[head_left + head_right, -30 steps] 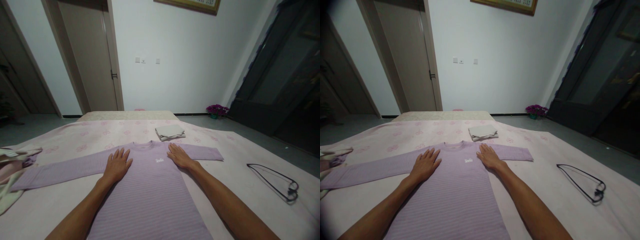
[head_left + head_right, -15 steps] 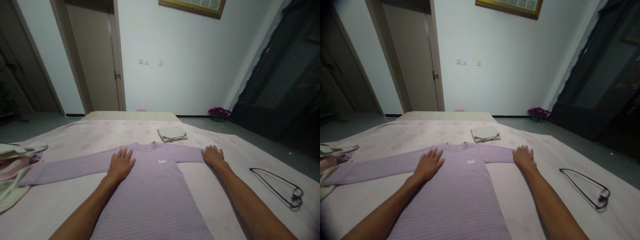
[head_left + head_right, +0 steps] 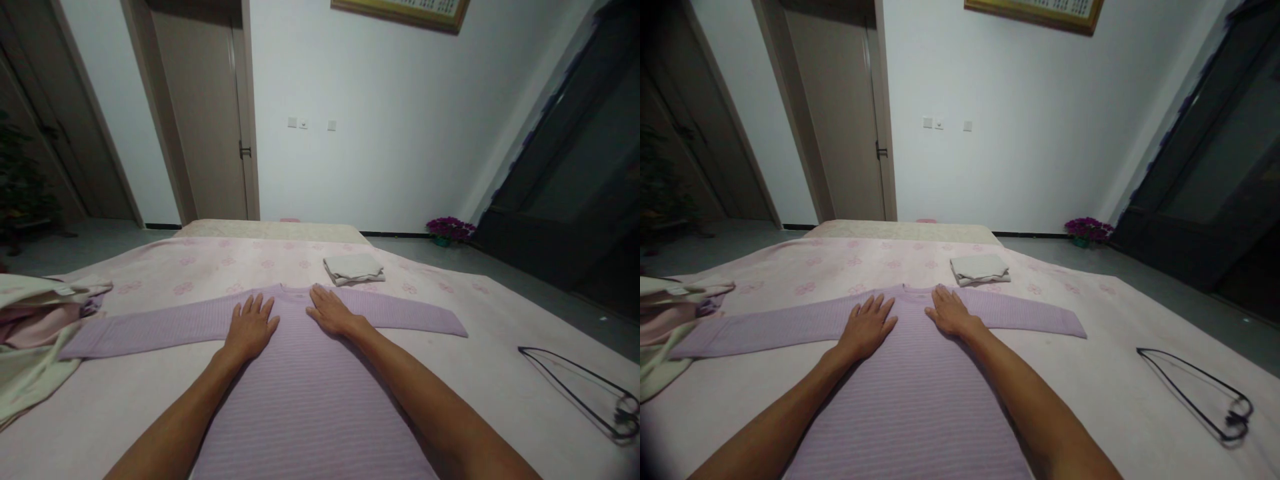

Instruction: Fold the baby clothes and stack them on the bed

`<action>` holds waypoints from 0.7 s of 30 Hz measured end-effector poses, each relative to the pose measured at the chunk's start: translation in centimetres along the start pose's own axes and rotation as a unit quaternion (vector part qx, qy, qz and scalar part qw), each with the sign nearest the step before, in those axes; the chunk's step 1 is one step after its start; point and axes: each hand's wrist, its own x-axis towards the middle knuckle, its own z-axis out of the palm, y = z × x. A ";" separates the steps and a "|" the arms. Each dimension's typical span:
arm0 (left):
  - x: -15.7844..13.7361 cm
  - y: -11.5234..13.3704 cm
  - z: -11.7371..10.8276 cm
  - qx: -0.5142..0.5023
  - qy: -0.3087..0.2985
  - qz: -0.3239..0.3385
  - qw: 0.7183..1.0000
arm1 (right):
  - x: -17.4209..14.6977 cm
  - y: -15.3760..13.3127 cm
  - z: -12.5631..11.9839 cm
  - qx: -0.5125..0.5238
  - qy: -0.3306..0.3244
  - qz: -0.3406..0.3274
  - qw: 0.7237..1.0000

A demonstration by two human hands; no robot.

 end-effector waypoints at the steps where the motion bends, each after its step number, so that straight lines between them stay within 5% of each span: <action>1: 0.0 0.0 0.0 -0.003 0.001 0.000 1.000 | 0.4 0.3 0.3 0.000 -0.004 0.011 1.000; 12: 0.0 0.0 -0.2 -0.008 -0.005 -0.003 1.000 | 2.2 2.3 0.2 -0.044 -0.014 0.063 0.997; 21: -0.1 0.0 -0.5 -0.006 -0.005 0.000 1.000 | -0.7 -1.4 0.5 -0.069 0.051 0.057 0.995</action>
